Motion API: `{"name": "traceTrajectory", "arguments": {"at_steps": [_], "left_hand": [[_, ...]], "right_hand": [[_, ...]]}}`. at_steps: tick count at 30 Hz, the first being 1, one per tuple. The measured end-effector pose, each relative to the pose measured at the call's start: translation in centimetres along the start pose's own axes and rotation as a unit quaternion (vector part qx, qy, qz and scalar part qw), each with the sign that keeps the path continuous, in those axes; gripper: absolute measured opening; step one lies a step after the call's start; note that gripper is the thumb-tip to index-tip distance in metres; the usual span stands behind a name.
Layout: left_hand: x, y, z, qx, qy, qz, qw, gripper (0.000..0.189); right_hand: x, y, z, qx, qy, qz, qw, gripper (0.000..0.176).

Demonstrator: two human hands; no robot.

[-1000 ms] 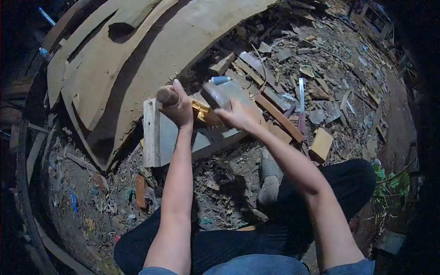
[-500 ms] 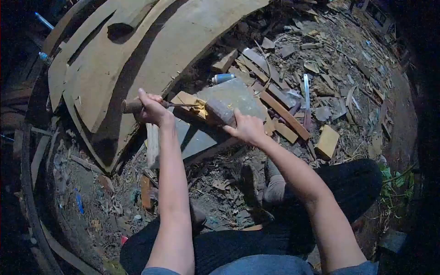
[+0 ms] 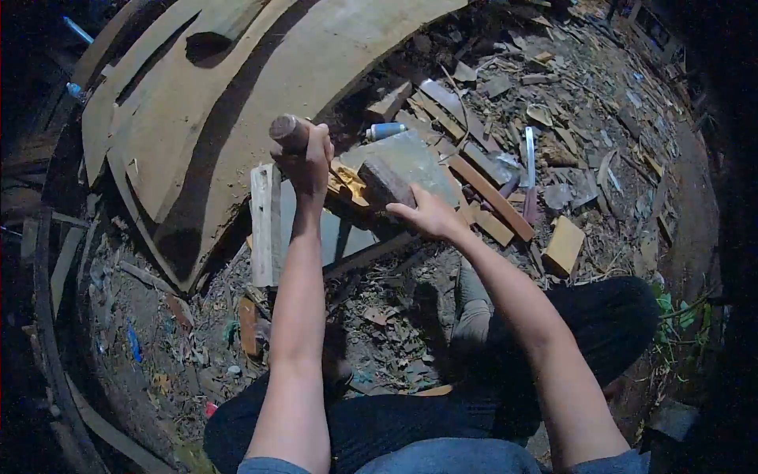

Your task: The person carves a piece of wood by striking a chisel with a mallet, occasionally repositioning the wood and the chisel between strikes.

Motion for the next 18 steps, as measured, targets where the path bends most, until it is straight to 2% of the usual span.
{"name": "traceTrajectory", "arguments": {"at_steps": [11,13,16,17,18], "left_hand": [[-1.1,0.8,-0.5,0.013,-0.003,0.007,1.000,0.012],[-1.6,1.3,-1.1,0.019,0.004,0.017,1.000,0.012],[-2.0,1.2,-0.9,0.054,-0.018,0.002,0.998,0.009],[-2.1,1.3,-0.9,0.055,-0.018,0.005,0.998,0.009],[-2.1,1.0,-0.4,0.064,-0.038,-0.007,0.997,0.012]], "right_hand": [[0.1,0.0,-0.3,0.002,-0.006,-0.009,1.000,0.092],[1.1,-0.1,0.0,0.019,-0.016,-0.004,1.000,0.087],[0.9,2.4,-2.2,0.059,0.009,0.044,0.997,0.082],[-0.7,3.8,-4.2,0.133,-0.029,-0.019,0.990,0.080],[-0.7,5.4,-5.9,0.137,0.027,0.041,0.989,0.075]]}}
Point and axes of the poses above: each hand's wrist, its own x-axis towards the middle knuckle, its own y-axis out of the back of the hand, z = x × y, the point moved 9 cm from there along x, towards the middle knuckle, and after that the axes turned 8 degrees about -y, right-handed, at the moved point
